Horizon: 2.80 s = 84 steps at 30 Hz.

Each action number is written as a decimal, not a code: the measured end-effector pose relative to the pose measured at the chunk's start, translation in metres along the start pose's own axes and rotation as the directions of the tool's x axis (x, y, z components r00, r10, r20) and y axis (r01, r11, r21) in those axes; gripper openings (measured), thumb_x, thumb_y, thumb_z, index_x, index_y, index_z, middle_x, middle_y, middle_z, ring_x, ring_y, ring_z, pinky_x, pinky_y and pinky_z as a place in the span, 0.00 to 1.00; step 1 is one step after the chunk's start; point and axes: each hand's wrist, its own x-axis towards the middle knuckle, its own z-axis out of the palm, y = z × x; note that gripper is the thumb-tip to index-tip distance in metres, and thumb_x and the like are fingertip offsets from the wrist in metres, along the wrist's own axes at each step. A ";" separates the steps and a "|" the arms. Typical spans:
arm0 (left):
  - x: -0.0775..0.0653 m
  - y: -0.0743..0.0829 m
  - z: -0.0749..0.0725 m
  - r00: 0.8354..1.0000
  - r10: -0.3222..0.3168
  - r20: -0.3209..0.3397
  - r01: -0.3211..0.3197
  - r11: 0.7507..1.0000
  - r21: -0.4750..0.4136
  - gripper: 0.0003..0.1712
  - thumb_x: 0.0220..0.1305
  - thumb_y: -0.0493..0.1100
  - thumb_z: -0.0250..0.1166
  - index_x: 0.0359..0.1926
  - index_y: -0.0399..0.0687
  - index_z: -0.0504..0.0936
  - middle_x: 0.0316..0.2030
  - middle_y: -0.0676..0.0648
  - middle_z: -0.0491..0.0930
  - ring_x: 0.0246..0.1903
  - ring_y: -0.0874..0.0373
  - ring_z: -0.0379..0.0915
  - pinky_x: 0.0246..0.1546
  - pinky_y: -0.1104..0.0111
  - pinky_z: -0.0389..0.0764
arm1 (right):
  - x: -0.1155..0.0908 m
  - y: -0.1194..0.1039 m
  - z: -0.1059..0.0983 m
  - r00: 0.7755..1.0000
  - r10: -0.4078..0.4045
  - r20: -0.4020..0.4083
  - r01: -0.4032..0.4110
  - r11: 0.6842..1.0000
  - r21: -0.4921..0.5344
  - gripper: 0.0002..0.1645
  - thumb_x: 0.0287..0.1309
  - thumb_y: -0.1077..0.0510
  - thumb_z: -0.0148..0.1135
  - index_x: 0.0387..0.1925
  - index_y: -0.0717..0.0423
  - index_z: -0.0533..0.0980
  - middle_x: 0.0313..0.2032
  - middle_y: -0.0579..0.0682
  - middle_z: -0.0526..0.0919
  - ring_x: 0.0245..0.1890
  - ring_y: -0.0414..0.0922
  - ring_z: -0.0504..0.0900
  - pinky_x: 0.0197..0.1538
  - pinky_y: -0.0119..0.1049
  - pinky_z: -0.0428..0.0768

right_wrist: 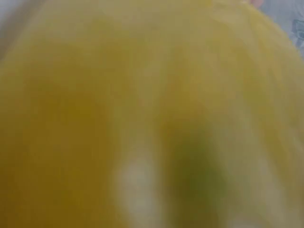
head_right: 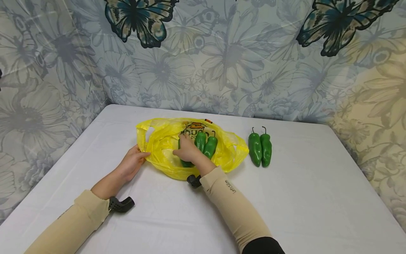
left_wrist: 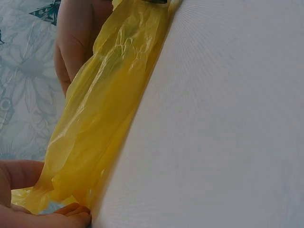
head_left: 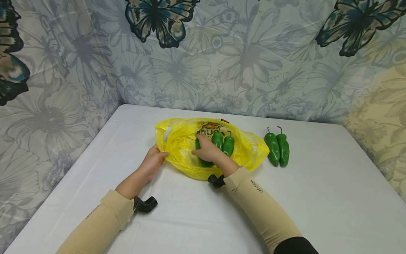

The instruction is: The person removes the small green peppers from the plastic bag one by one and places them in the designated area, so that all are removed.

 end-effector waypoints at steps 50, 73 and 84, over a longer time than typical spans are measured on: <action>-0.002 -0.001 -0.001 1.000 0.021 0.021 -0.021 1.000 0.004 0.35 0.66 0.29 0.44 0.71 0.38 0.42 0.71 0.41 0.47 0.70 0.53 0.44 0.70 0.60 0.48 | 0.002 -0.004 0.002 0.972 0.083 -0.221 -0.030 0.972 0.234 0.31 0.58 0.53 0.56 0.61 0.49 0.59 0.55 0.59 0.72 0.40 0.51 0.73 0.37 0.39 0.71; -0.001 -0.001 0.000 1.000 -0.001 0.007 0.001 1.000 -0.008 0.36 0.66 0.29 0.45 0.72 0.40 0.42 0.71 0.44 0.47 0.70 0.55 0.44 0.70 0.60 0.49 | 0.003 -0.005 -0.004 0.984 0.088 -0.157 0.007 0.853 0.521 0.32 0.63 0.60 0.53 0.65 0.48 0.52 0.52 0.60 0.70 0.34 0.48 0.77 0.28 0.32 0.79; -0.001 -0.001 0.000 1.000 0.002 0.004 -0.002 1.000 -0.006 0.37 0.65 0.29 0.45 0.72 0.41 0.42 0.72 0.44 0.46 0.70 0.55 0.44 0.70 0.60 0.49 | -0.013 0.005 -0.028 0.979 0.029 -0.199 0.086 0.833 0.546 0.30 0.67 0.54 0.50 0.64 0.46 0.49 0.52 0.61 0.68 0.39 0.56 0.74 0.35 0.41 0.80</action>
